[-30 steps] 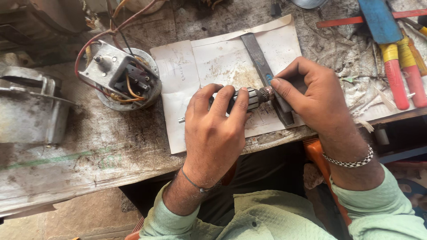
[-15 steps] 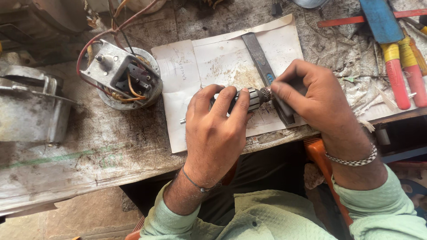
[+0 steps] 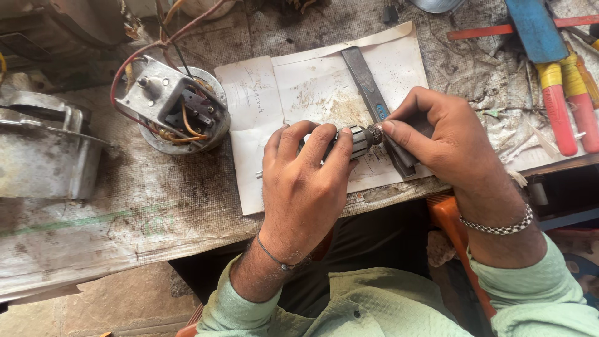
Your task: The person holds an electric motor armature in one hand and repeatedly files its commutator end with a flat file, rotating the armature between strokes while working over a paper sheet on the workbench.
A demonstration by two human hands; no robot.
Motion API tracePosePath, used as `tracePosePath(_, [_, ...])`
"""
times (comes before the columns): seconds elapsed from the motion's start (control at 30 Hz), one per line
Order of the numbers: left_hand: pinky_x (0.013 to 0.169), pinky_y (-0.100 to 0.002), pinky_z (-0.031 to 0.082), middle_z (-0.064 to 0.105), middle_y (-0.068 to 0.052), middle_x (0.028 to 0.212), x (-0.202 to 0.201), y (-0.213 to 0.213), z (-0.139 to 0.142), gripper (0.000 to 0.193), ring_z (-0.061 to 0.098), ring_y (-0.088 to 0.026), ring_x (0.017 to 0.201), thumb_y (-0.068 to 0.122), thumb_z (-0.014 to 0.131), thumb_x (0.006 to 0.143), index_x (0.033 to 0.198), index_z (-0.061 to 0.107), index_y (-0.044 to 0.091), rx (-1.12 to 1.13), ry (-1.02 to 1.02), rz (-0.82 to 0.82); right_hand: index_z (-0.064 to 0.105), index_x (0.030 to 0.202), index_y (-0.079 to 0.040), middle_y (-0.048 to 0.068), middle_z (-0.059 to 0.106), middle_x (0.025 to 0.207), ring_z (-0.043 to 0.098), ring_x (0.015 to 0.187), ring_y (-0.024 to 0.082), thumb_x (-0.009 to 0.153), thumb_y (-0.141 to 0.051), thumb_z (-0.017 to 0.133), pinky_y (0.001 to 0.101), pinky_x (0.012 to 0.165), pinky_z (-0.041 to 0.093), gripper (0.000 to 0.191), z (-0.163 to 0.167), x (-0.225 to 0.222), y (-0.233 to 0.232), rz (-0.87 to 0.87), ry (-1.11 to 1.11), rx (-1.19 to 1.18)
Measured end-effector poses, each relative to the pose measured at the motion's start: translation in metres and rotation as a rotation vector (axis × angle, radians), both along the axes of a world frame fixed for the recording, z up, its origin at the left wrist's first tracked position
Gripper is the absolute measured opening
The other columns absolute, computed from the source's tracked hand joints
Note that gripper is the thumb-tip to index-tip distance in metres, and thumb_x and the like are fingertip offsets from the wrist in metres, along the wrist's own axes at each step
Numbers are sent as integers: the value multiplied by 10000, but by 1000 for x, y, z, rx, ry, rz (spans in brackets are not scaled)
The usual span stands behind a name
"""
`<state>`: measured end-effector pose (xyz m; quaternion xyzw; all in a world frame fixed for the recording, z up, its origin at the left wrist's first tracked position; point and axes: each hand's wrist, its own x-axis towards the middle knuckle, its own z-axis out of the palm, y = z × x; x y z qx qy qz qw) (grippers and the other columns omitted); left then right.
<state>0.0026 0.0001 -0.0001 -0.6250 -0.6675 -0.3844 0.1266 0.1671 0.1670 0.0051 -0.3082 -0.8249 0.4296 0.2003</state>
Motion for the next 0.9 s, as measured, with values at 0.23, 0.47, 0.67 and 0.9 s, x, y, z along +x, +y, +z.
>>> tracePosePath(0.23, [1028,-514,480,639,-97,1165,-1,1,0,418,579,-327,1192,128,829,821,1203,703,13,-15,-3,-4,681,981,-10,29,714,817,653,729,58,973,-90,732,220,614,515,95,3,1,-3,-60,37,-28])
tracePosePath(0.47, [1021,-535,473,623,-123,1181,0,1,-1,440,568,-349,1205,139,839,804,1201,694,18,-27,-15,-7,659,1020,-10,19,710,890,642,803,36,1024,-97,724,204,686,511,108,2,1,-7,-121,127,-22])
tracePosePath(0.67, [1040,-520,485,628,-103,1211,1,2,-4,406,570,-330,1235,120,814,844,1219,687,36,-26,48,39,679,1028,-15,28,729,883,681,814,54,1009,-103,719,217,700,547,98,1,-2,-6,-65,61,78])
tracePosePath(0.9, [1061,-545,466,630,-81,1204,1,1,-3,453,563,-308,1207,190,800,853,1255,677,19,-35,15,18,705,974,-25,41,740,832,683,769,74,942,-120,753,241,666,545,111,3,-1,-6,-65,1,25])
